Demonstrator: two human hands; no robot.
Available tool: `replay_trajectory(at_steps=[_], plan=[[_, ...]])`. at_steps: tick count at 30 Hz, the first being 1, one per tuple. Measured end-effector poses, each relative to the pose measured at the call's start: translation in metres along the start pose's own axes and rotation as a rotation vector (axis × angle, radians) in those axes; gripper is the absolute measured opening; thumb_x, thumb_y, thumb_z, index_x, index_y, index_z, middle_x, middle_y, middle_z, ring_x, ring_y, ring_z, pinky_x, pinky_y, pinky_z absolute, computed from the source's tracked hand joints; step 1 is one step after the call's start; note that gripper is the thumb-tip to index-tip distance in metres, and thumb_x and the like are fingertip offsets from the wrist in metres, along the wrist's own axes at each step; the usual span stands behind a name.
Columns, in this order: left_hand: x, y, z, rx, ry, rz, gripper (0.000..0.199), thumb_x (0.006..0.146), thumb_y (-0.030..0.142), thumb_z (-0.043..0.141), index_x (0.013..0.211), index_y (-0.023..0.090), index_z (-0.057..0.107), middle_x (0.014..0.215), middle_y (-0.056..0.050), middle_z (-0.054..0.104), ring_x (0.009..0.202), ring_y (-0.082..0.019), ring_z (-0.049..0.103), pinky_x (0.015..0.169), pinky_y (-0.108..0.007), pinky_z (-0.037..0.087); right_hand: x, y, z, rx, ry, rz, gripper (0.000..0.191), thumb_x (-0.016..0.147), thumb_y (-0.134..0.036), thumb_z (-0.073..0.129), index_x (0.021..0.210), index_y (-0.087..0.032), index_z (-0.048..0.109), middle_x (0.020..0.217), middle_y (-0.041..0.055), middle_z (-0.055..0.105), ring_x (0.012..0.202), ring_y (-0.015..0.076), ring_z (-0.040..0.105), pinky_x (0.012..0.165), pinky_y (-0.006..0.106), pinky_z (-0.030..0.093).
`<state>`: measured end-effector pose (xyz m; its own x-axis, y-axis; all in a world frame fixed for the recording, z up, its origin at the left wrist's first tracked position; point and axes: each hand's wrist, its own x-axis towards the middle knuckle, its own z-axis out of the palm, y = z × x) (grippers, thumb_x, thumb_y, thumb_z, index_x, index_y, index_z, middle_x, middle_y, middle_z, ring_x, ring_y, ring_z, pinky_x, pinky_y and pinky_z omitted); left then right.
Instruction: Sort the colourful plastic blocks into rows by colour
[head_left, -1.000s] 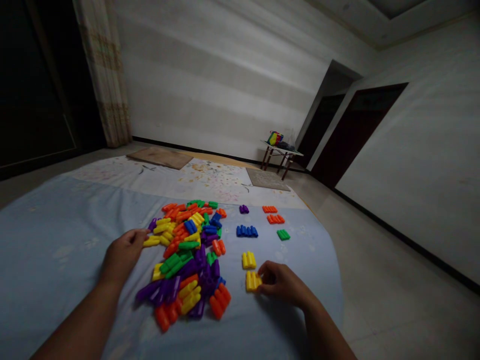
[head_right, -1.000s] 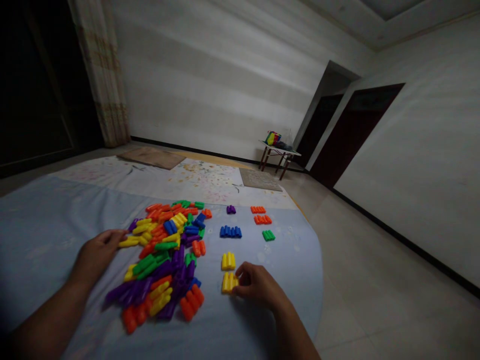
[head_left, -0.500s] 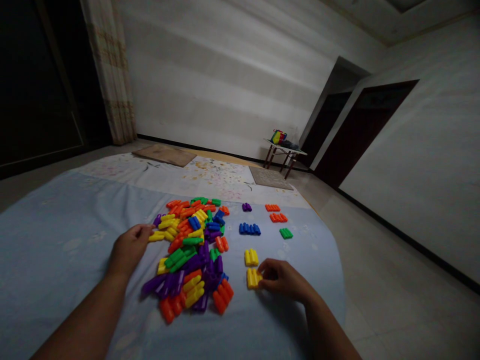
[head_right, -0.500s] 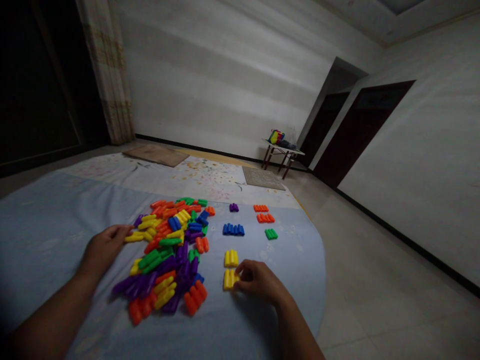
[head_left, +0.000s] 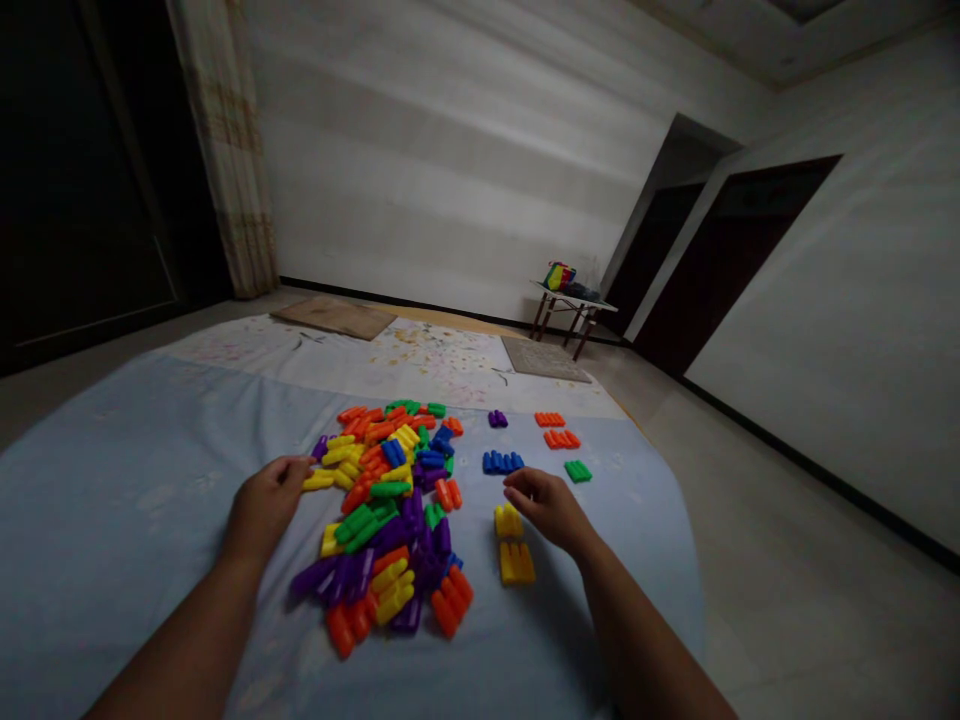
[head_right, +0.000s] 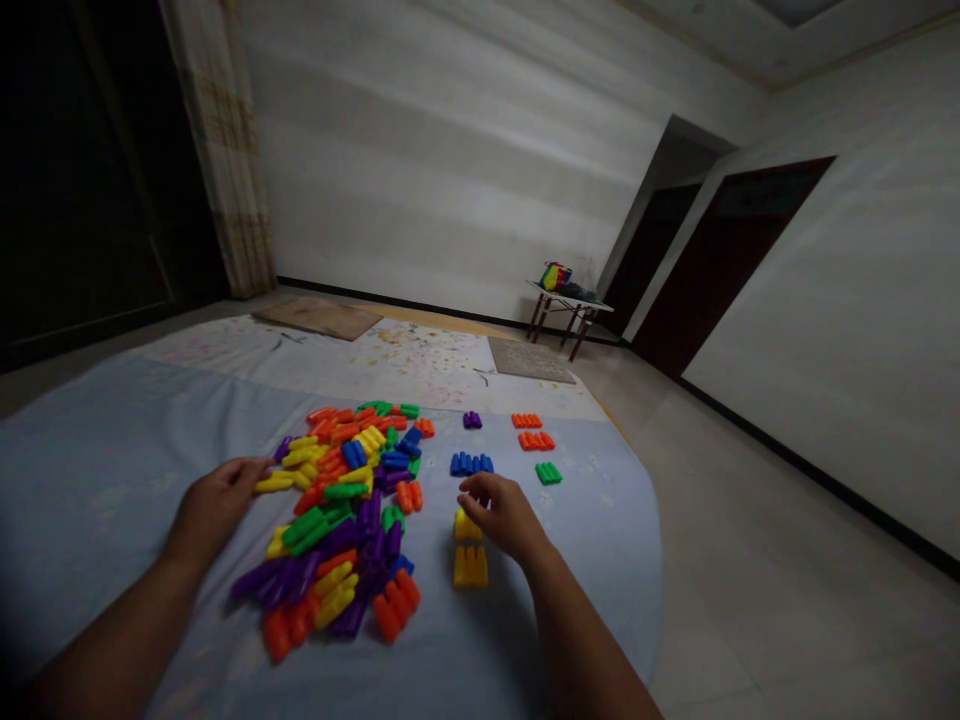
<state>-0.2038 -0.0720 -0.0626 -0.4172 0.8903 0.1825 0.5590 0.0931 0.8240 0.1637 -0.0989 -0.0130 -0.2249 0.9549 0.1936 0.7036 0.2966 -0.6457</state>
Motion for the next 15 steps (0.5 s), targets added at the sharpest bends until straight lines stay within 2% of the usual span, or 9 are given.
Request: replay_trajectory(at_steps=[2,4,6,8,10,12,15], plan=[[0.001,-0.002,0.001,-0.003,0.002,0.002,0.036,0.075,0.042,0.042,0.088,0.017,0.063,0.083,-0.004,0.069,0.082,-0.019,0.062,0.07,-0.023,0.046,-0.006,-0.011,-0.001,-0.001,-0.094,-0.014,0.025,0.078,-0.035,0.055,0.093,-0.017,0.062,0.072,0.0008,0.063,0.063,0.0107,0.054,0.059,0.023,0.043],[0.001,-0.003,0.001,-0.003,0.003,0.001,0.036,0.075,0.043,0.041,0.088,0.017,0.063,0.083,-0.004,0.069,0.082,-0.019,0.062,0.071,-0.023,0.046,-0.015,-0.026,0.001,-0.014,-0.236,-0.05,0.035,0.073,-0.038,0.061,0.103,-0.02,0.059,0.081,0.0015,0.064,0.066,0.0116,0.056,0.06,0.023,0.044],[0.001,-0.003,0.002,-0.001,0.002,0.0,0.036,0.075,0.043,0.041,0.088,0.017,0.063,0.083,-0.004,0.069,0.082,-0.019,0.062,0.071,-0.023,0.046,-0.024,-0.04,0.009,-0.084,-0.346,-0.11,0.061,0.063,-0.042,0.07,0.118,-0.025,0.05,0.099,0.0041,0.061,0.075,0.0147,0.059,0.066,0.026,0.045],[0.001,-0.003,0.003,0.0,0.0,-0.001,0.037,0.075,0.044,0.041,0.088,0.017,0.063,0.082,-0.004,0.069,0.081,-0.018,0.062,0.071,-0.022,0.046,-0.03,-0.051,0.022,-0.19,-0.401,-0.169,0.089,0.052,-0.043,0.077,0.131,-0.029,0.037,0.116,0.0074,0.053,0.089,0.0212,0.058,0.073,0.03,0.045],[0.001,-0.003,0.003,-0.005,-0.001,0.0,0.038,0.074,0.045,0.042,0.088,0.017,0.063,0.082,-0.003,0.069,0.079,-0.017,0.062,0.07,-0.022,0.046,-0.032,-0.056,0.037,-0.257,-0.434,-0.201,0.104,0.046,-0.043,0.078,0.136,-0.03,0.027,0.124,0.0095,0.046,0.101,0.0275,0.055,0.078,0.034,0.045],[0.001,-0.003,0.003,-0.015,0.002,0.002,0.037,0.074,0.045,0.042,0.087,0.018,0.063,0.081,-0.003,0.069,0.078,-0.017,0.063,0.07,-0.022,0.047,-0.028,-0.057,0.05,-0.271,-0.448,-0.207,0.105,0.047,-0.043,0.078,0.137,-0.031,0.024,0.128,0.0102,0.043,0.106,0.0298,0.052,0.078,0.035,0.044],[0.001,-0.002,0.002,-0.022,0.014,0.004,0.036,0.073,0.044,0.042,0.085,0.018,0.064,0.08,-0.003,0.069,0.079,-0.018,0.062,0.07,-0.023,0.047,-0.015,-0.057,0.064,-0.278,-0.431,-0.186,0.099,0.051,-0.045,0.076,0.136,-0.031,0.026,0.124,0.0103,0.043,0.103,0.029,0.054,0.077,0.035,0.045]])
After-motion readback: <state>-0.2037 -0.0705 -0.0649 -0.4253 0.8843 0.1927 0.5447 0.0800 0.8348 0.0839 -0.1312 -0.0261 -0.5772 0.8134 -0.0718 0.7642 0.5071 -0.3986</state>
